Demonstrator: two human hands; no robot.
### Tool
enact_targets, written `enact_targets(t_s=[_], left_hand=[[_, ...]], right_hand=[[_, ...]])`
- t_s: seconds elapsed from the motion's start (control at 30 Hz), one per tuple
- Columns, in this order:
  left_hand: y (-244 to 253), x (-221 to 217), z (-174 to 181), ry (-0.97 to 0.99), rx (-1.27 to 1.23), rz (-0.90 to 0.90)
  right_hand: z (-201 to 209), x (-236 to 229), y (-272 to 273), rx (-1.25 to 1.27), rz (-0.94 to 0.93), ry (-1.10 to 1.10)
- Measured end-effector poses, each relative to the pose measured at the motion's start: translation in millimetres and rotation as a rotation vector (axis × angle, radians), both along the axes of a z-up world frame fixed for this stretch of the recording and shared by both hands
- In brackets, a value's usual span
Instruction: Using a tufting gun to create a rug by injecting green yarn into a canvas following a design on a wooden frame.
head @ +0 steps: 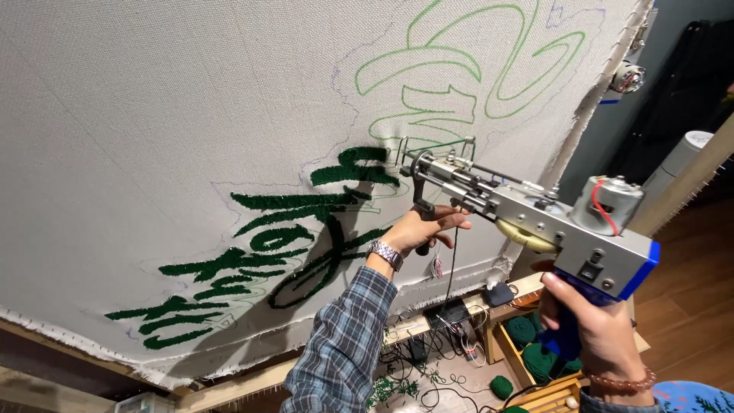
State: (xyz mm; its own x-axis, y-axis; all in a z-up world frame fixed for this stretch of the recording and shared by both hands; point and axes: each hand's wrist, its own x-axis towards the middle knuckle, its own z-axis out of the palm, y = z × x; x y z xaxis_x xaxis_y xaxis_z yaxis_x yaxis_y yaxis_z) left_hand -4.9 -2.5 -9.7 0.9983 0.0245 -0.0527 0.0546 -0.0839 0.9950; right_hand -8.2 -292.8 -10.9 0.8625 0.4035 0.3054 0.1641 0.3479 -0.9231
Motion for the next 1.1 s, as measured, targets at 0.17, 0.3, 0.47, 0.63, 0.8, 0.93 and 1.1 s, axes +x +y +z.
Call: enact_targets(t_s=[0.17,0.3,0.47,0.63,0.8,0.93,1.1], left_hand=[[1,-8,-10,0.077,-0.028,0.084],[9,-6,-21,0.075,-0.058,0.088],[17,-1,-23,0.086,-0.051,0.112],[25,5,-23,0.080,-0.051,0.114],[33,14,-22,0.099,-0.111,0.141],[51,35,-43,0.025,-0.147,0.146],[71,58,-66,-0.050,-0.239,0.198]], right_hand=[[-3,0,7,-0.061,0.028,0.049],[-3,2,13,-0.110,0.035,0.066],[-2,3,22,-0.106,0.036,0.069],[9,2,33,-0.132,0.025,0.094],[7,7,45,-0.134,-0.015,0.073],[5,11,57,-0.165,-0.037,-0.008],[7,9,76,-0.279,-0.078,0.088]])
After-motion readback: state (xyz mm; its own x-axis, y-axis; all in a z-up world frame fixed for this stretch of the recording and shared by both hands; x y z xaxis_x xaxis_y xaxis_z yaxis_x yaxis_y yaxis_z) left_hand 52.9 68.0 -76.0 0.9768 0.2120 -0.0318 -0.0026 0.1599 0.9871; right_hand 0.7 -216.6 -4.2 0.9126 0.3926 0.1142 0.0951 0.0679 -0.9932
